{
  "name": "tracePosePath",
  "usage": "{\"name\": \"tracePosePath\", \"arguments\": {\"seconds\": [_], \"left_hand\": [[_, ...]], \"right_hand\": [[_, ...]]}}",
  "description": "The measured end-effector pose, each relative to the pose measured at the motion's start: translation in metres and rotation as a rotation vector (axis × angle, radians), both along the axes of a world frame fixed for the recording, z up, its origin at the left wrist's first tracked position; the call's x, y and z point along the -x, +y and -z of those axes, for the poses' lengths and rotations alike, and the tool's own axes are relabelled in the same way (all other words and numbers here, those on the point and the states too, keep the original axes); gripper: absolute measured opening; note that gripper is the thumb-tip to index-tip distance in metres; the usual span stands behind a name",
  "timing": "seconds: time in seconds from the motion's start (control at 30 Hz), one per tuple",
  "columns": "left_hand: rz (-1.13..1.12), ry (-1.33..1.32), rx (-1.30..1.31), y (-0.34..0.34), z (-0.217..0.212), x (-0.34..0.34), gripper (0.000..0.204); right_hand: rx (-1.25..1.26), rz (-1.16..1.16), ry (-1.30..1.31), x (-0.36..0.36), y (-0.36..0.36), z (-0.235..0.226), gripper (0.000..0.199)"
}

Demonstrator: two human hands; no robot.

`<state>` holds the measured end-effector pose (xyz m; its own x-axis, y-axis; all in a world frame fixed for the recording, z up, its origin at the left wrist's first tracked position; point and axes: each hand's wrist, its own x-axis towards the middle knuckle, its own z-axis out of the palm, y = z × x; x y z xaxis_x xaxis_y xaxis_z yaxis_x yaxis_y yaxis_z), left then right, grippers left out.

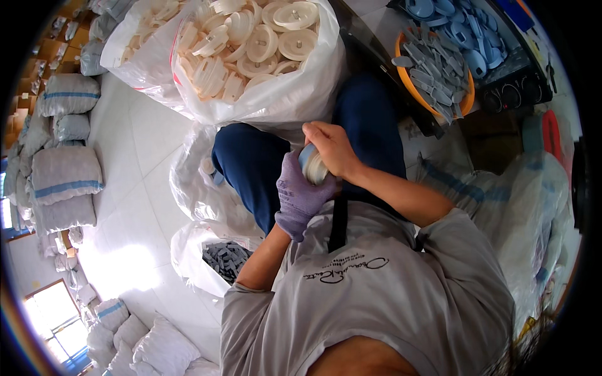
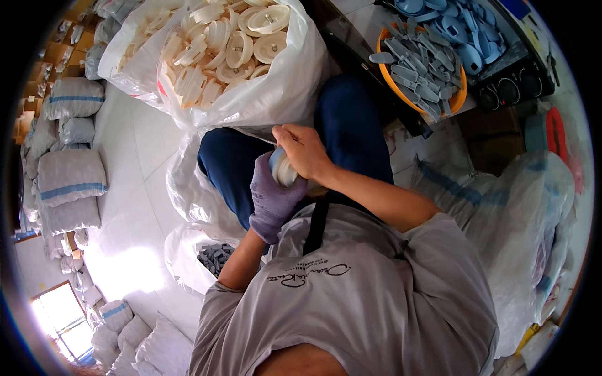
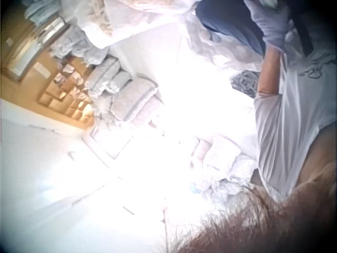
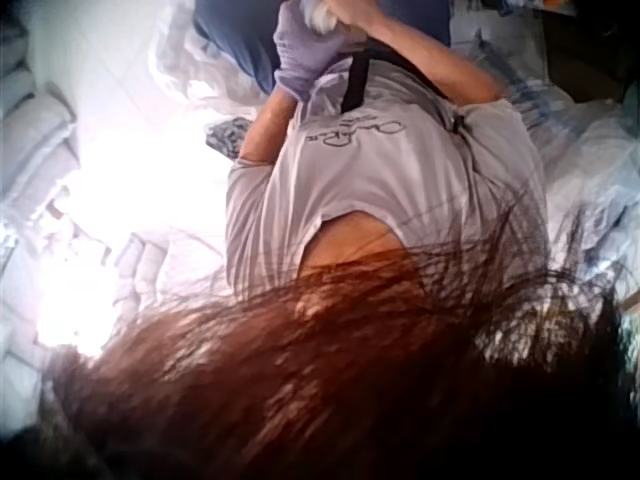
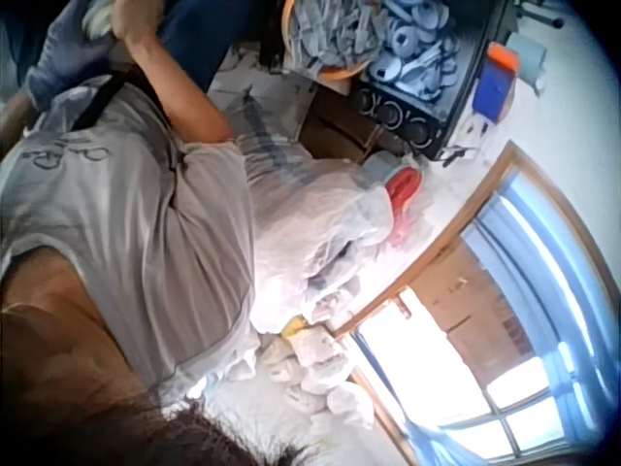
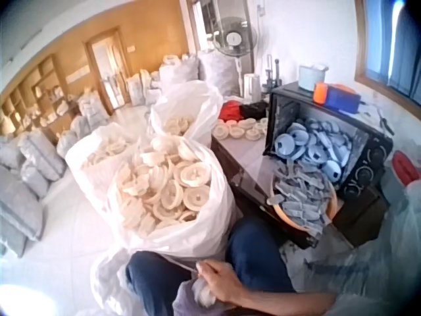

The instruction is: The person assembles plastic lids by hand, taking blue circular bases and white caps from large storage bags and pressing them together one at a time.

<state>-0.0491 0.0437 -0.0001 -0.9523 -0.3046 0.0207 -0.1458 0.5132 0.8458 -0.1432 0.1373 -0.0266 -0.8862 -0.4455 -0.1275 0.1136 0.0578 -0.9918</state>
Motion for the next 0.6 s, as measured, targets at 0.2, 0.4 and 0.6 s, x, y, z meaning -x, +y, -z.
{"name": "tracePosePath", "arguments": {"seconds": [0.2, 0.4, 0.6], "left_hand": [[-0.019, 0.17, -0.053, -0.008, -0.012, 0.004, 0.063], [0.123, -0.077, -0.012, -0.006, -0.047, 0.0, 0.059], [0.059, -0.032, 0.041, -0.003, -0.021, -0.003, 0.057]], "right_hand": [[0.073, 0.095, -0.082, -0.001, 0.001, -0.022, 0.038], [0.133, 0.019, 0.042, -0.015, 0.008, -0.021, 0.044], [0.125, -0.032, -0.003, -0.01, 0.002, 0.004, 0.039]]}}
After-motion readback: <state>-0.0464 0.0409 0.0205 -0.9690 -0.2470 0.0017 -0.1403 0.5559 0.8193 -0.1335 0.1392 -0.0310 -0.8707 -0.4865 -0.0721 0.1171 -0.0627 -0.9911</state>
